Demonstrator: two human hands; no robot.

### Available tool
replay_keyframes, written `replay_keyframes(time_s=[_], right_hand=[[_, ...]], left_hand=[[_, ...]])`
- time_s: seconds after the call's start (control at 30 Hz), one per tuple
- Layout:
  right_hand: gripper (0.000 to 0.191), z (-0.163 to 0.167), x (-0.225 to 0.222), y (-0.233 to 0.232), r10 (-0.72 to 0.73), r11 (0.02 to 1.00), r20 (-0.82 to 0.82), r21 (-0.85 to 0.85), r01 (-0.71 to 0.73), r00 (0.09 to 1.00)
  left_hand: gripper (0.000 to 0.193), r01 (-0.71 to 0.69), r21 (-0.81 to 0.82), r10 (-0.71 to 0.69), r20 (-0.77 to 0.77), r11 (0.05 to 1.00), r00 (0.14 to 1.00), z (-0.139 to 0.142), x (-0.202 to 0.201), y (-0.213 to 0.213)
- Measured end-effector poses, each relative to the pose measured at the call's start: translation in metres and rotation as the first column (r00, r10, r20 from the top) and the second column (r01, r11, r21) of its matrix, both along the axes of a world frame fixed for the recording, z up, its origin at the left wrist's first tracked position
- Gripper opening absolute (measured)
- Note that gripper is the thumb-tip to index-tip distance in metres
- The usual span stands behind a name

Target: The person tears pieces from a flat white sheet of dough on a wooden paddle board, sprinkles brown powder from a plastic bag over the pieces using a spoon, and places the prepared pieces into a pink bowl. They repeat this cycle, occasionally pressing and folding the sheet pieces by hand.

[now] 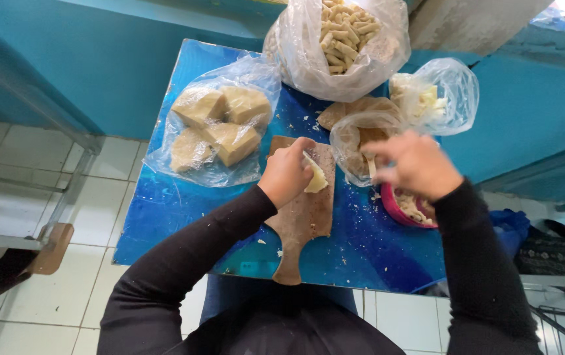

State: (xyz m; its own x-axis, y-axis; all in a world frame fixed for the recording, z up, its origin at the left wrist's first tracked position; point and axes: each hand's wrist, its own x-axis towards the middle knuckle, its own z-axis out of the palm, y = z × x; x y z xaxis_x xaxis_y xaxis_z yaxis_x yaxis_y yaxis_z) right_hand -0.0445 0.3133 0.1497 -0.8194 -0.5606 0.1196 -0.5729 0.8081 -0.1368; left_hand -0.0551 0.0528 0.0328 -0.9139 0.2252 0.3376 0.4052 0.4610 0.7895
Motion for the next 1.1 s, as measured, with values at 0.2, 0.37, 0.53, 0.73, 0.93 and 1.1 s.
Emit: replay_keyframes(time_s=[0.2,0.37,0.53,0.73,0.93,1.1], right_hand=[[0.031,-0.039,0.012,0.01,0.027,1.0,-0.116,-0.007,-0.028,0.993],[0.015,-0.045,0.002,0.024,-0.238,0.946,-0.164,-0.263,0.19,0.957],[0.014,-0.057,-0.006,0.024,-0.337,0.92,-0.299,-0.306,0.244,0.893],[0.015,-0.071,-0.019,0.028,-0.475,0.842,-0.155,-0.366,0.396,0.866],[0.02,-0.074,-0.023,0.042,-0.543,0.724,0.138,-0.422,0.545,0.828],[0.019,-0.074,-0.019,0.055,-0.538,0.684,0.184,-0.474,0.554,0.823]], left_hand=[[0.04,0.053,0.241,-0.077,0.093,0.969,0.993,0.018,0.01,0.029],[0.041,0.054,0.314,-0.113,0.174,0.948,0.978,0.016,0.032,0.017],[0.051,0.024,0.047,-0.031,0.156,0.999,0.987,0.001,0.052,-0.015],[0.065,0.1,0.048,-0.1,0.0,0.994,0.995,0.002,0.071,-0.031],[0.073,0.122,-0.132,-0.124,-0.012,0.984,0.992,0.012,0.082,-0.032],[0.062,0.059,-0.11,-0.07,-0.102,0.992,0.992,0.019,0.088,-0.034]])
